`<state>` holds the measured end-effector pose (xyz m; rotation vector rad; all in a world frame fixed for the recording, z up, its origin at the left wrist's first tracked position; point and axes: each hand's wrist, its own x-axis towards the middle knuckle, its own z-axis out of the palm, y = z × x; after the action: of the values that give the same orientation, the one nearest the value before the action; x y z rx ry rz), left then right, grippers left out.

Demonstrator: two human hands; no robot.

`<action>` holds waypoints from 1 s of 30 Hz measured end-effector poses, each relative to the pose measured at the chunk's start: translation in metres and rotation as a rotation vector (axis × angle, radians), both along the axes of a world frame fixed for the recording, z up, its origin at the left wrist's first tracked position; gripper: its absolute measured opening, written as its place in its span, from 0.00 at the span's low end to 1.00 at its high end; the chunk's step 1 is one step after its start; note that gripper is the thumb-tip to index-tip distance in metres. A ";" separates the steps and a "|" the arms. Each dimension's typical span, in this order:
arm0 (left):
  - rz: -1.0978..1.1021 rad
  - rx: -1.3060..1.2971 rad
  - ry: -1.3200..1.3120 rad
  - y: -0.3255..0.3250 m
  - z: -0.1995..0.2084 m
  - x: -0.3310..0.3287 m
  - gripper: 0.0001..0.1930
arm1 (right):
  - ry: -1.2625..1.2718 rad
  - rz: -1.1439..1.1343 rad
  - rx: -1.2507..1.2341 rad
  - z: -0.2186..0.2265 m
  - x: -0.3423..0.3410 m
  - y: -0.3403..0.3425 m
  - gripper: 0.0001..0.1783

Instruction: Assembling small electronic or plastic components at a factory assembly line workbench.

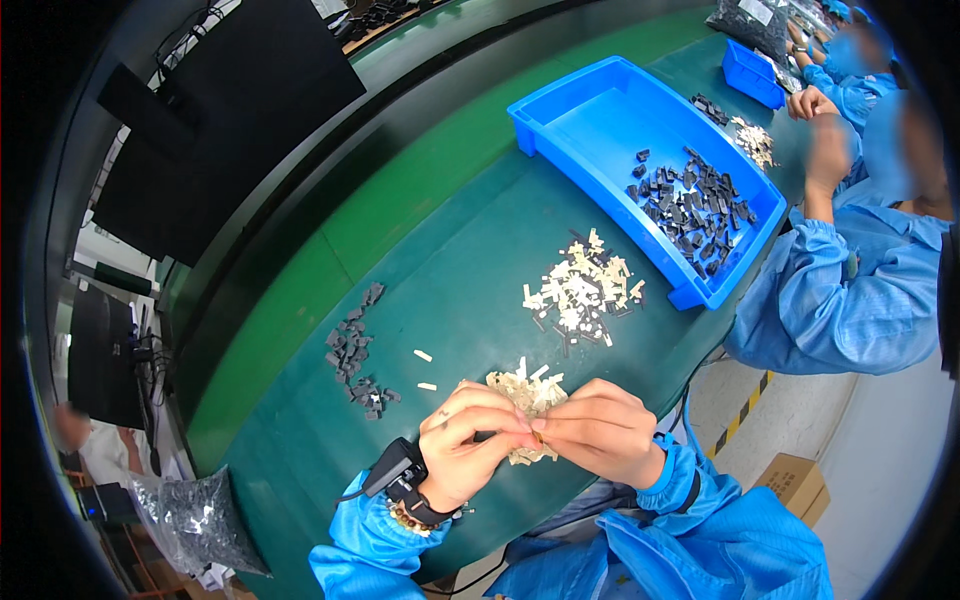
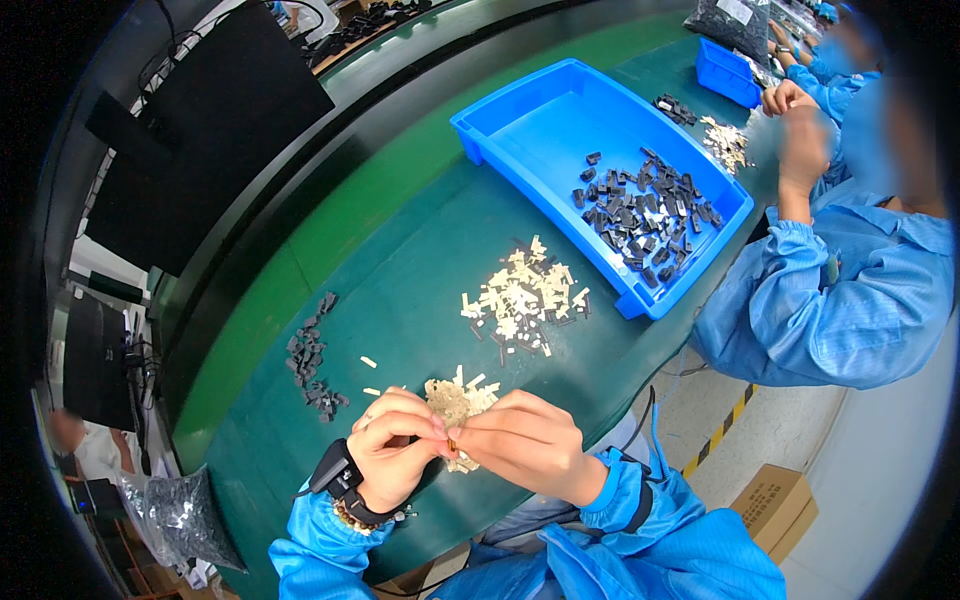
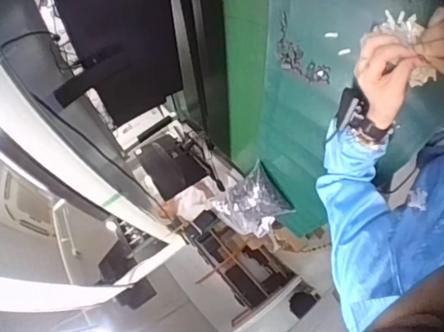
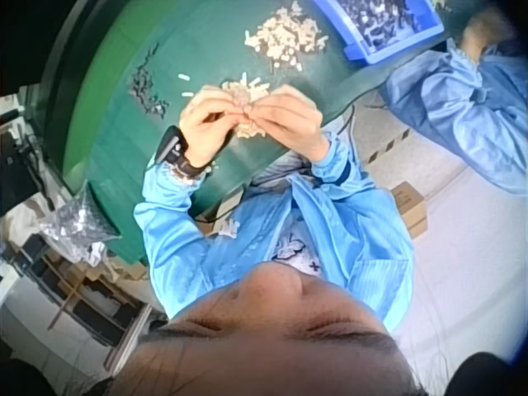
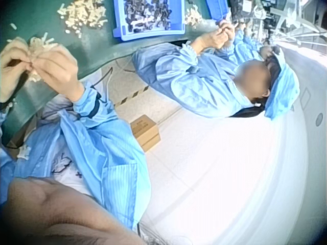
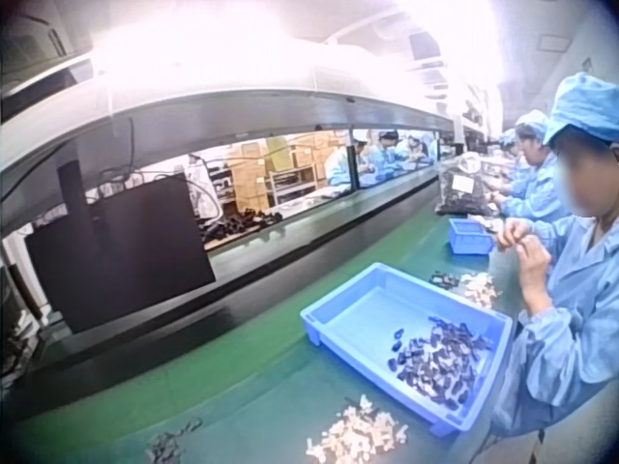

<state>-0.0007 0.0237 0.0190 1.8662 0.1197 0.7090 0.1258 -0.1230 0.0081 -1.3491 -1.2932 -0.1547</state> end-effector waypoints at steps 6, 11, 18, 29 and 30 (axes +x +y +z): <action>-0.006 0.099 -0.045 0.002 0.002 -0.001 0.10 | -0.047 -0.026 0.019 0.000 -0.001 -0.001 0.13; -0.010 0.127 -0.058 0.003 0.005 0.002 0.10 | -0.052 -0.027 0.017 0.001 0.000 0.000 0.15; -0.014 0.127 -0.017 0.004 0.006 0.004 0.11 | -0.070 -0.021 0.035 -0.006 0.003 0.001 0.17; -0.031 0.068 0.076 0.003 0.012 0.005 0.11 | -0.008 -0.035 -0.019 -0.002 0.001 0.000 0.14; -0.040 0.067 0.076 0.004 0.012 0.005 0.10 | -0.008 -0.033 -0.016 -0.001 0.001 0.001 0.14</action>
<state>0.0045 0.0279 0.0309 1.9553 0.1078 0.6217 0.1270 -0.1224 0.0068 -1.3850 -1.2813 -0.1727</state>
